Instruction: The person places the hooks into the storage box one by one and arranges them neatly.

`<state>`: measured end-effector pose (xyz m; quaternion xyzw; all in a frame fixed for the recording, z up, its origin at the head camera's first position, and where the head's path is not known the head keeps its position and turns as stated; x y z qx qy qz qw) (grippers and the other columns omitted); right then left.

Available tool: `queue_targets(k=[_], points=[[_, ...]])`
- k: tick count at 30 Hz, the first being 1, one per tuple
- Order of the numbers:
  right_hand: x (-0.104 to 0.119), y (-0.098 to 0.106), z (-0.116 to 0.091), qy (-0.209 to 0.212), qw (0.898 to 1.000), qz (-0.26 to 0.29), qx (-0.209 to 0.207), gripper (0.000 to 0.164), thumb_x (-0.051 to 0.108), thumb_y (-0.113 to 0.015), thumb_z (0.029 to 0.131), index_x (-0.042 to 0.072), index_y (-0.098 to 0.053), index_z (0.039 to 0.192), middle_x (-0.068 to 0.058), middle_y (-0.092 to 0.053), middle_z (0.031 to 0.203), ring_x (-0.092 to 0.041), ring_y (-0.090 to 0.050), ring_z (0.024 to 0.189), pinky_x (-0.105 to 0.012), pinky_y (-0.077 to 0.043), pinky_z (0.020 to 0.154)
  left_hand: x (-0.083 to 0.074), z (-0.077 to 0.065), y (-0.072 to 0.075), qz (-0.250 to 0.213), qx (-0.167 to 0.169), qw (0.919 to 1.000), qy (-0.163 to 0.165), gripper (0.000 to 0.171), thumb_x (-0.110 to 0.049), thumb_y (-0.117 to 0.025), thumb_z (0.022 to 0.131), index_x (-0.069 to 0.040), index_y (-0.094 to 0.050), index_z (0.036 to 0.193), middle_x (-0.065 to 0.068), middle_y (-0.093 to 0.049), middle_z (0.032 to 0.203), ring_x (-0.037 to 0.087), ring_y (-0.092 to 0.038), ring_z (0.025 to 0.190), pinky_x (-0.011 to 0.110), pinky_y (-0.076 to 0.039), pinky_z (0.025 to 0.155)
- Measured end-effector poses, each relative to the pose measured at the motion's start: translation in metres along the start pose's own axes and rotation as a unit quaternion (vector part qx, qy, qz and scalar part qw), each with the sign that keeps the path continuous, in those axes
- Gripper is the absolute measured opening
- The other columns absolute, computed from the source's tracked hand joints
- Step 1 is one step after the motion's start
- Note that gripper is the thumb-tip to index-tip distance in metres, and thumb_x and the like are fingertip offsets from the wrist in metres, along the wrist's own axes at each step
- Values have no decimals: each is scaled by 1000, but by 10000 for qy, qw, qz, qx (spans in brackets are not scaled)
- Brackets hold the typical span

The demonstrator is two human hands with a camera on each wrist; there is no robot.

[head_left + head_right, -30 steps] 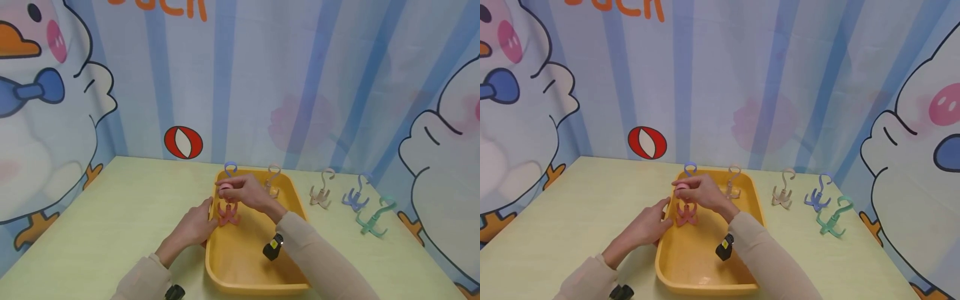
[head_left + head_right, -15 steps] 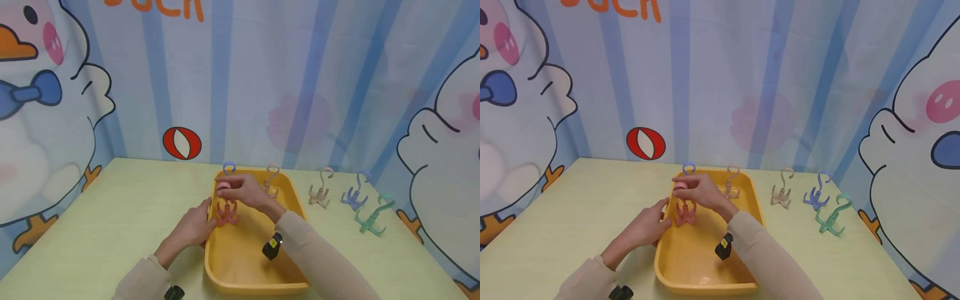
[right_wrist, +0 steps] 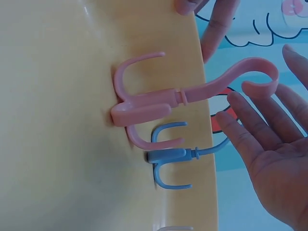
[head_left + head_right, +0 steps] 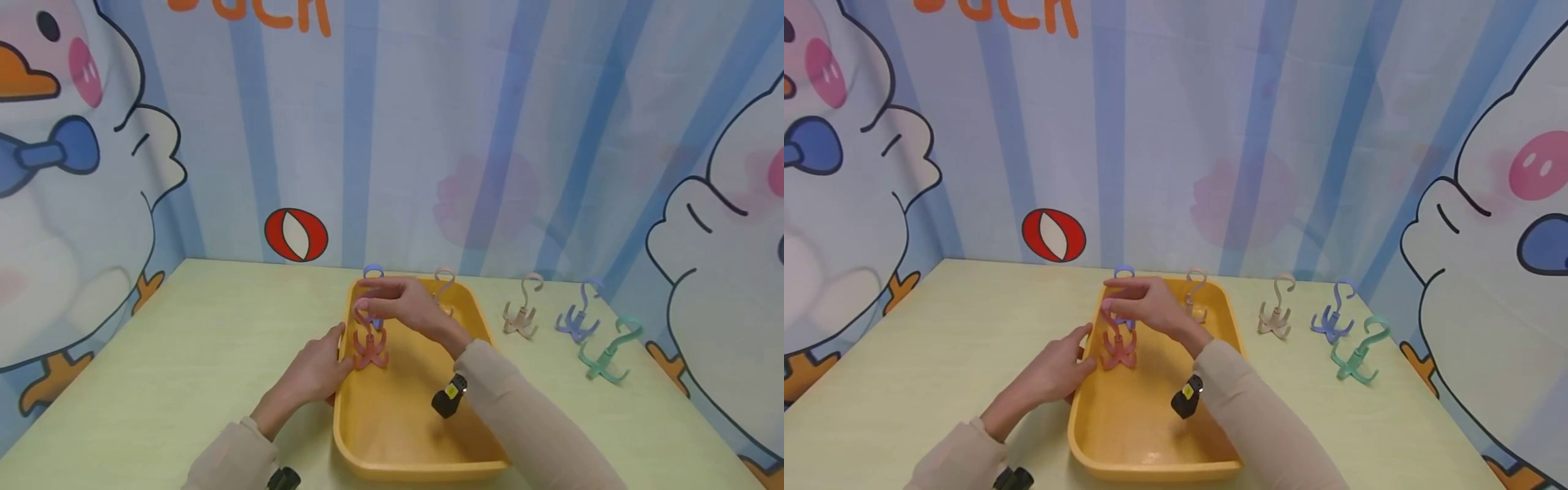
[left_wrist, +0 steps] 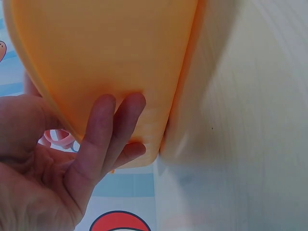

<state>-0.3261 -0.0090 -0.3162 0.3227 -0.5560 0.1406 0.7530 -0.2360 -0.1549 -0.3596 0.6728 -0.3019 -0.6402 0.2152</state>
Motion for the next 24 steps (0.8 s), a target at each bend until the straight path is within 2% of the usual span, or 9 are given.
queue_targets(k=[4, 8, 16, 24], points=[[3, 5, -1, 179, 9996, 223, -8, 44, 14, -66, 89, 6, -57, 131, -20, -63, 120, -26, -68, 100, -39, -55, 85, -1, -1, 0, -7, 16, 10000, 67, 68, -19, -54, 94, -3, -20, 150, 9, -59, 82, 17, -60, 46, 28, -52, 43], [-2, 12, 1, 213, 9993, 288, -41, 42, 19, -67, 88, 11, -60, 129, -21, -62, 123, -26, -66, 105, -38, -54, 88, 0, -1, 1, -38, 50, 9998, 195, 69, -20, -55, 94, -5, -19, 151, 10, -59, 86, 18, -61, 48, 28, -53, 44], [1, 24, -4, 250, 9996, 126, -83, 47, 21, -66, 89, 6, -56, 132, -15, -64, 120, -21, -65, 106, -36, -53, 90, 1, 1, 0, -57, 75, 9996, 272, 70, -20, -55, 94, -5, -18, 151, 9, -59, 83, 18, -62, 48, 28, -53, 44], [4, 37, -18, 92, 9994, 190, -267, 46, 20, -68, 88, 11, -58, 132, -13, -65, 119, -21, -65, 107, -37, -52, 92, 2, 2, -2, -50, 78, 9995, 306, 70, -20, -55, 94, -5, -18, 151, 9, -59, 84, 18, -62, 47, 28, -53, 44]])
Point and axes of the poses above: each hand's wrist, its own z-axis towards the middle knuckle, its own y-axis out of the back of the hand, x = y × z, the point moved 4 cm from there along z, towards the middle knuckle
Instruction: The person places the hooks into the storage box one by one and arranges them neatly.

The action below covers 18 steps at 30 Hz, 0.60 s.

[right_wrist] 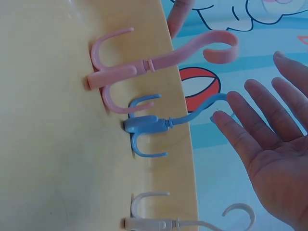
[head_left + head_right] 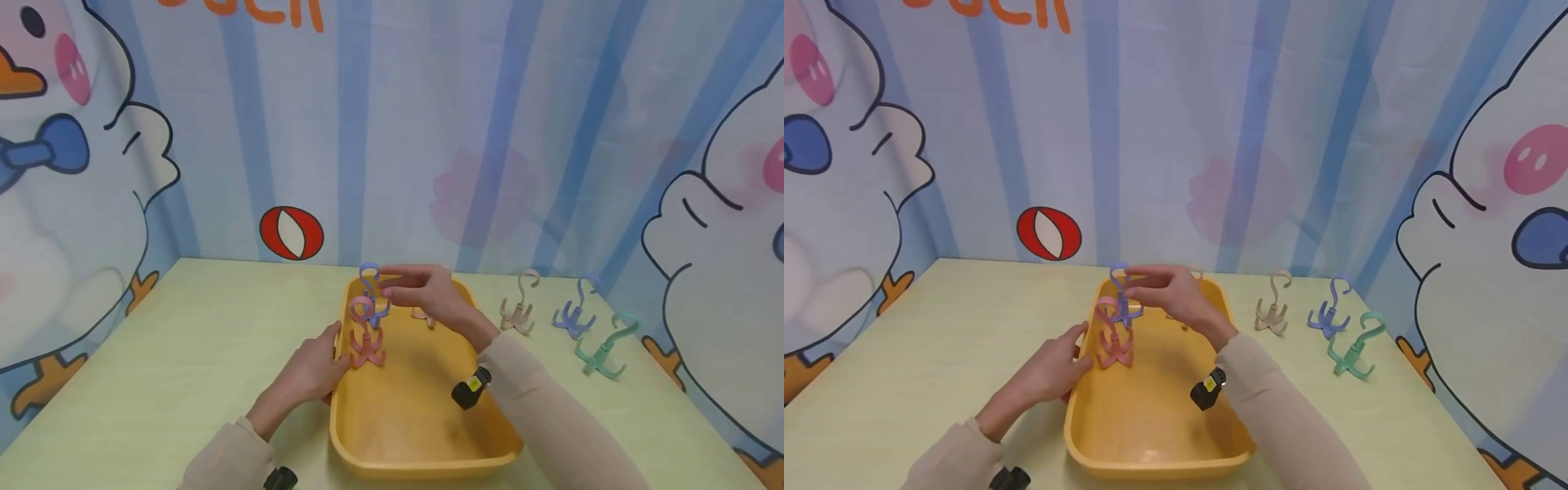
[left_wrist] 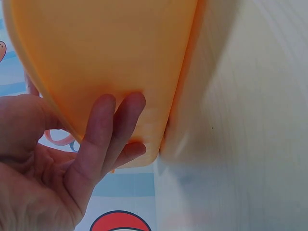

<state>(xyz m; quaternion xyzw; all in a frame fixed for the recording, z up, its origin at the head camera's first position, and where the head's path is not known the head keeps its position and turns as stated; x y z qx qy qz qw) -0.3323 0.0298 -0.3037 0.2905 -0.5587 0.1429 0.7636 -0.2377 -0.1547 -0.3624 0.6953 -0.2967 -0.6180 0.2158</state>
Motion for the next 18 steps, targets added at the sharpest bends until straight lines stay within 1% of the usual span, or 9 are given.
queue_targets(k=[3, 7, 12, 18], points=[[0, 5, -3, -12, 10000, -13, -48, 47, 18, -67, 88, 9, -56, 133, -15, -64, 121, -22, -65, 108, -39, -52, 92, 0, -1, 0, 16, -25, 10000, 16, 70, -21, -55, 94, -5, -18, 151, 10, -59, 85, 18, -62, 47, 28, -53, 44], [-1, 12, -6, 14, 9999, -31, -96, 45, 15, -66, 89, 10, -57, 133, -18, -62, 124, -25, -63, 110, -40, -53, 91, 0, -1, 1, 59, -100, 9999, -58, 70, -22, -56, 94, -4, -19, 151, 12, -61, 88, 17, -61, 45, 28, -52, 43], [-2, 19, -13, -72, 9996, -193, -183, 41, 18, -67, 89, 18, -60, 129, -13, -64, 122, -25, -64, 109, -38, -53, 90, -1, -3, 1, 91, -110, 9998, -125, 69, -20, -55, 94, -2, -20, 150, 13, -61, 89, 16, -60, 45, 28, -52, 43], [-2, 28, -21, -151, 9994, -205, -249, 42, 20, -67, 88, 19, -60, 129, -11, -64, 123, -25, -63, 110, -37, -52, 91, -3, -4, 0, 54, -67, 9999, -124, 69, -19, -55, 94, -3, -19, 151, 13, -61, 91, 17, -60, 45, 29, -52, 43]])
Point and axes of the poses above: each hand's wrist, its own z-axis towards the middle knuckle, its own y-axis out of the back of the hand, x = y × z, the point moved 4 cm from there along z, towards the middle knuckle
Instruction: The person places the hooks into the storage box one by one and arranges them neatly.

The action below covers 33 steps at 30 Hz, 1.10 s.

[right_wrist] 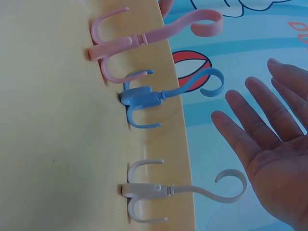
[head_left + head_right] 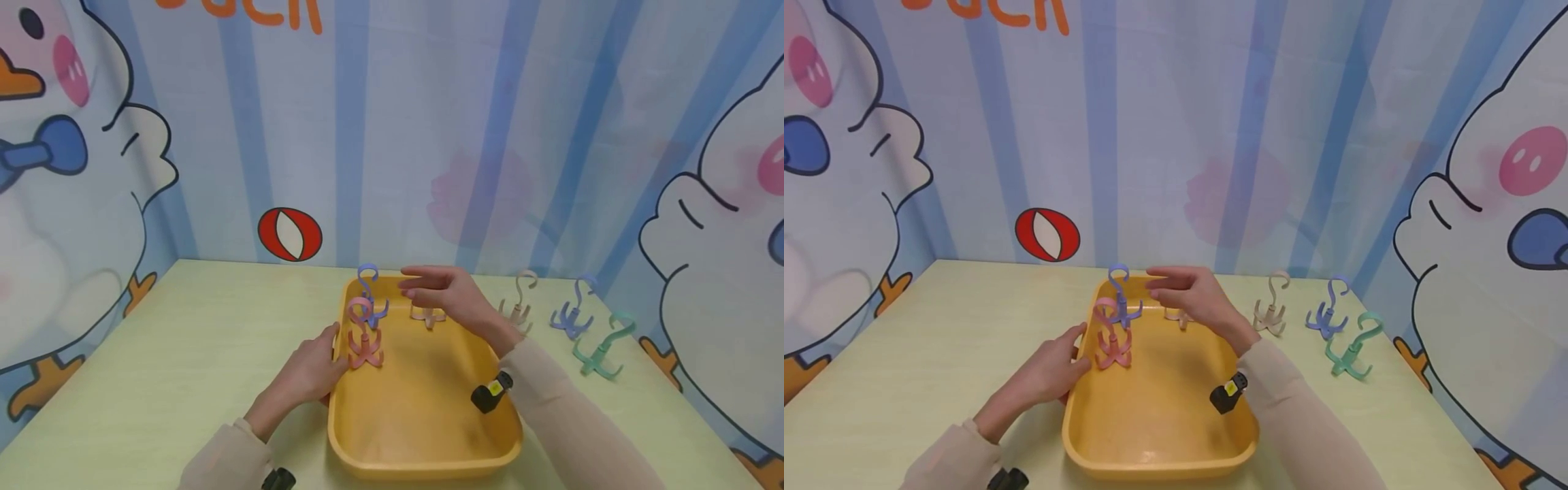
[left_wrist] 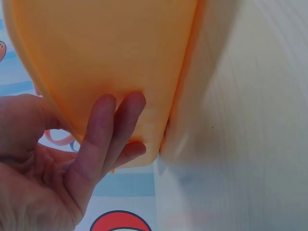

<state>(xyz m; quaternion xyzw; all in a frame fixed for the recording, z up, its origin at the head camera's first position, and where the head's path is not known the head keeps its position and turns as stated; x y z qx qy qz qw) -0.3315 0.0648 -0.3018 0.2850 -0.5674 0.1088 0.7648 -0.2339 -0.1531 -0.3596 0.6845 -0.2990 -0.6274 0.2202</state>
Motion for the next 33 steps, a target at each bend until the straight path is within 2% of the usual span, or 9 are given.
queue_targets(k=[10, 19, 25, 33], points=[[-5, 16, -10, -67, 9999, -66, -141, 42, 22, -68, 87, 21, -61, 129, -13, -62, 126, -26, -63, 110, -37, -52, 91, -1, 0, 0, -2, -20, 10000, -21, 69, -19, -55, 94, -3, -19, 151, 13, -61, 90, 16, -60, 44, 29, -52, 42], [-6, 29, -19, -19, 9996, 116, -254, 45, 19, -69, 86, 17, -60, 130, -8, -64, 124, -32, -62, 112, -39, -52, 91, -1, 0, 0, 42, -39, 10000, -39, 69, -19, -54, 94, -3, -20, 150, 12, -61, 87, 16, -60, 44, 28, -52, 42], [-7, 36, -25, -52, 9992, 133, -380, 43, 15, -68, 87, 16, -60, 130, -8, -63, 124, -30, -63, 110, -43, -51, 92, 0, 1, 0, 116, -46, 9999, -52, 69, -20, -54, 93, -2, -20, 150, 10, -60, 85, 16, -60, 45, 28, -51, 42], [-6, 45, -31, 30, 9988, 215, -435, 47, 16, -69, 86, 13, -59, 131, -13, -59, 129, -28, -63, 111, -39, -52, 90, 0, 1, 0, 79, 13, 9999, 89, 70, -20, -55, 94, -4, -18, 151, 10, -59, 86, 17, -61, 47, 28, -52, 43]])
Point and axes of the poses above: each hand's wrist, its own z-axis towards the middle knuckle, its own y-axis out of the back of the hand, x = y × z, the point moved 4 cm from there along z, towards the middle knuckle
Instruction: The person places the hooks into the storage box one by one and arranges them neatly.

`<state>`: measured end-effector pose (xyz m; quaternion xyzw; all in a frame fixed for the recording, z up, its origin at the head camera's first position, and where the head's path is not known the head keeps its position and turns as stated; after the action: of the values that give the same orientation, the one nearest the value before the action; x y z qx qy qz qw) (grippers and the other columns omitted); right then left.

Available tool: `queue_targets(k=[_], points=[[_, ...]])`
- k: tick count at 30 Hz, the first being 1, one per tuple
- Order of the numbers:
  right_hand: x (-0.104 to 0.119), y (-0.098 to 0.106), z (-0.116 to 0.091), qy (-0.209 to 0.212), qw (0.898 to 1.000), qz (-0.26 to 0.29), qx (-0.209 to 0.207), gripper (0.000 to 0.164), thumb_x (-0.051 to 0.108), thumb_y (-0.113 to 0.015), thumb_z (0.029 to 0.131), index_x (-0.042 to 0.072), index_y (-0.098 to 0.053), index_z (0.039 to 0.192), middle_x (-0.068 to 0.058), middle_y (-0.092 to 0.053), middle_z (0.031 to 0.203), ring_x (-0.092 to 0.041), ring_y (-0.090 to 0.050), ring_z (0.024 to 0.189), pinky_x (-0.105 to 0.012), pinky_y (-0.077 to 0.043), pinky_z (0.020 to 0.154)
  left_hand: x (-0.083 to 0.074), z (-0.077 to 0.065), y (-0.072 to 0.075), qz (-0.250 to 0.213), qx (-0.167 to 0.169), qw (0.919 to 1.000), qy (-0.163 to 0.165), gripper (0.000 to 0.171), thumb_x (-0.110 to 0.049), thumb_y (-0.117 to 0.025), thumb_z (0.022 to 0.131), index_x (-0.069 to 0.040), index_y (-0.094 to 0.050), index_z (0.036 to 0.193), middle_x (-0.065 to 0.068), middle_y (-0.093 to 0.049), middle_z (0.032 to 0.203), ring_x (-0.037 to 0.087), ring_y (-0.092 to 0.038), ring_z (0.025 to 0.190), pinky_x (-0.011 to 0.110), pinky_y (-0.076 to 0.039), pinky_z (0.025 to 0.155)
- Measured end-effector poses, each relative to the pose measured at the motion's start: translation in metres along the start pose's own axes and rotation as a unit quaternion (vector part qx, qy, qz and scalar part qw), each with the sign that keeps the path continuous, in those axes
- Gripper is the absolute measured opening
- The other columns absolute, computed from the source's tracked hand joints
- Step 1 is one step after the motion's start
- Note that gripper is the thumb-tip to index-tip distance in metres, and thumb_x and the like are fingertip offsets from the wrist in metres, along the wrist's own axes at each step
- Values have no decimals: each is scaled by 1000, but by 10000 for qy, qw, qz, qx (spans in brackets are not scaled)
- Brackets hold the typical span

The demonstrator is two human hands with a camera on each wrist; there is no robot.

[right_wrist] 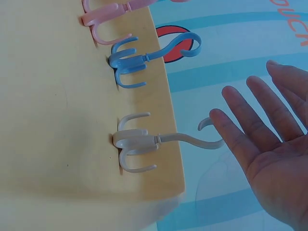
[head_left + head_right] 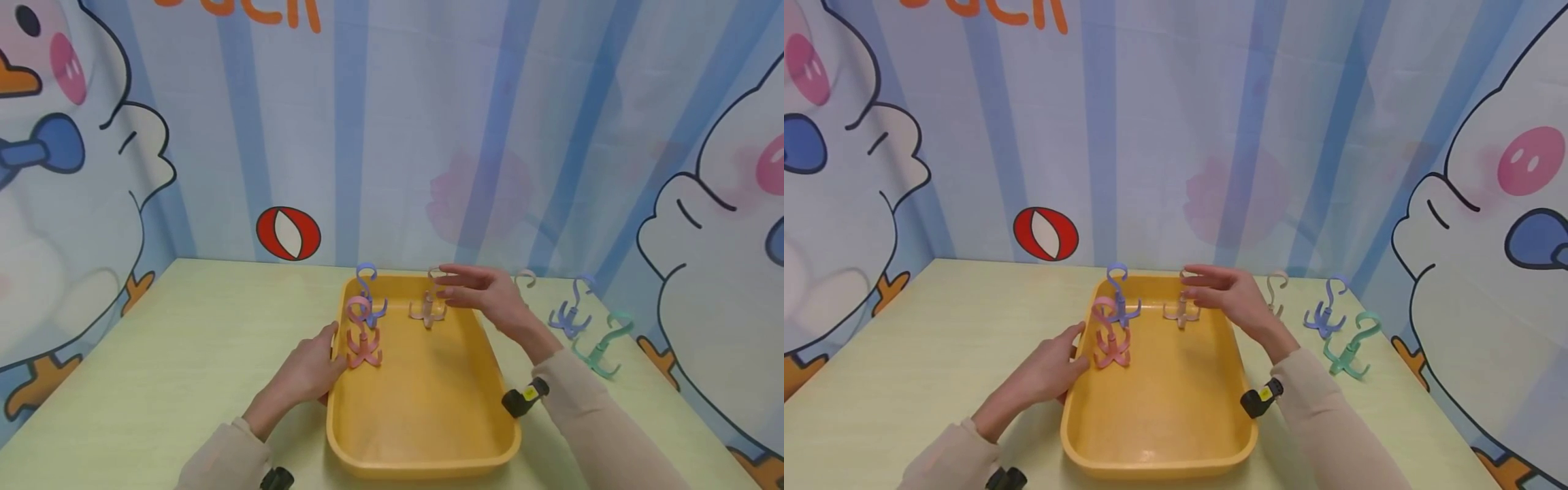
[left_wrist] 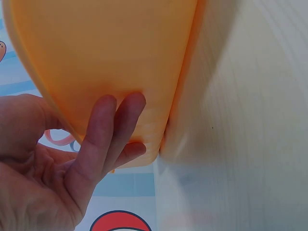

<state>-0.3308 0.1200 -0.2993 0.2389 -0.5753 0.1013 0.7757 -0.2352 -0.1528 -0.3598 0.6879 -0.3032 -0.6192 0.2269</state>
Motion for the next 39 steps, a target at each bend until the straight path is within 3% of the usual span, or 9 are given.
queue_targets(k=[8, 15, 23, 39], points=[[-2, 12, -5, -13, 10000, -12, -57, 50, 19, -69, 87, 13, -56, 135, -17, -57, 131, -25, -64, 110, -38, -52, 91, 0, 1, 1, 57, -72, 9998, -152, 69, -19, -54, 93, -2, -20, 150, 10, -60, 85, 16, -60, 45, 28, -51, 42], [-3, 26, -14, 47, 9999, -14, -131, 49, 19, -67, 88, 11, -55, 135, -13, -60, 128, -28, -63, 109, -48, -48, 93, -2, -1, 2, 16, -85, 9996, -251, 68, -17, -54, 92, -1, -21, 150, 10, -61, 84, 15, -60, 45, 28, -51, 42], [-10, 45, -30, 107, 9990, -259, -338, 48, 20, -64, 91, 10, -53, 136, -11, -60, 129, -24, -65, 108, -38, -53, 88, -2, -1, 2, 32, -69, 9996, -257, 68, -17, -53, 92, -1, -21, 150, 9, -60, 81, 16, -60, 45, 29, -51, 42], [-21, 69, -55, -7, 9973, -185, -706, 48, 17, -64, 90, 9, -52, 136, -3, -65, 122, -26, -66, 105, -36, -55, 83, -1, 1, 1, 176, -156, 9993, -294, 67, -17, -54, 92, -1, -23, 149, 8, -59, 79, 15, -58, 44, 29, -50, 43]])
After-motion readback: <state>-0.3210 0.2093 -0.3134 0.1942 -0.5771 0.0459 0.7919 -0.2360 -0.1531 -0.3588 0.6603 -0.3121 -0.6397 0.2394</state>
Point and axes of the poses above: each hand's wrist, its own z-axis towards the middle knuckle, its own y-axis out of the back of the hand, x = y × z, the point moved 4 cm from there along z, towards the middle knuckle
